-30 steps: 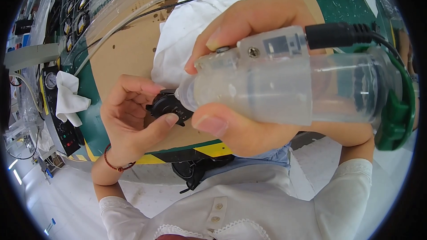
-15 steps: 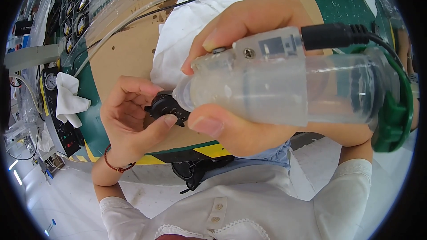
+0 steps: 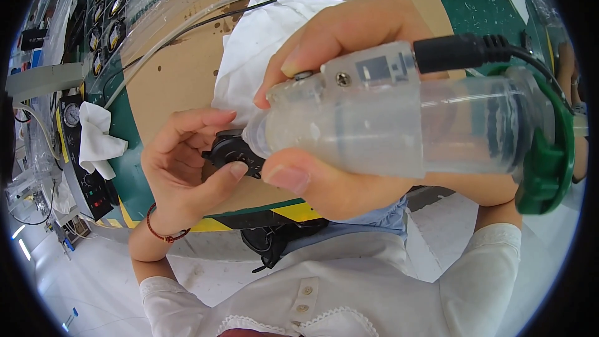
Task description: The person wipes a watch case with a cloth, applies a substance to its edge using a syringe, and then begins wiping a second watch case.
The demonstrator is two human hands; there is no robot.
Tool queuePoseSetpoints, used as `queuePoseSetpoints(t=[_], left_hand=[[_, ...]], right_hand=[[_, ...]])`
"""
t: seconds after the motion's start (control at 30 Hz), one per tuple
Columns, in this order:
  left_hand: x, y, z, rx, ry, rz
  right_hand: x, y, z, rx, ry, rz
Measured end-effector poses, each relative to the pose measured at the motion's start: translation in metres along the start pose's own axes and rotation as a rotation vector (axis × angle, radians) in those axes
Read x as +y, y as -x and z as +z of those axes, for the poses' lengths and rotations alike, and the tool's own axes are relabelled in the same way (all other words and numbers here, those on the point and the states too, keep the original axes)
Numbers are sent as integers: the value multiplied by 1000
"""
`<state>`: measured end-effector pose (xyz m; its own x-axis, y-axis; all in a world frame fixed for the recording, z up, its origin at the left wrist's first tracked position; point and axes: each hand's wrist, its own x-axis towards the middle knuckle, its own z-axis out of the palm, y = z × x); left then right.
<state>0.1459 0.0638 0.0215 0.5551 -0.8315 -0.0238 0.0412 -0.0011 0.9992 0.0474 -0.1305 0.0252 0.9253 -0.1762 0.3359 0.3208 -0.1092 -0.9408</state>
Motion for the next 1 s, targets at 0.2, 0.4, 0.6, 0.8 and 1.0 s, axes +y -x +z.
queuePoseSetpoints(t=[0.2,0.4,0.6,0.8,1.0], left_hand=[[0,1,-1,-12,-13,16],[-1,1,-1,-9,15,5],[-2,1,0,-7,38,9],[-2,1,-1,-8,27,12],[-2,1,-2,-22,21,17]], right_hand=[[0,0,1,-7,3,-9],[0,-1,-1,-36,27,-18],[1,1,1,3,-44,-34],[2,0,-1,-35,23,-45],[2,0,-1,-23,30,-63]])
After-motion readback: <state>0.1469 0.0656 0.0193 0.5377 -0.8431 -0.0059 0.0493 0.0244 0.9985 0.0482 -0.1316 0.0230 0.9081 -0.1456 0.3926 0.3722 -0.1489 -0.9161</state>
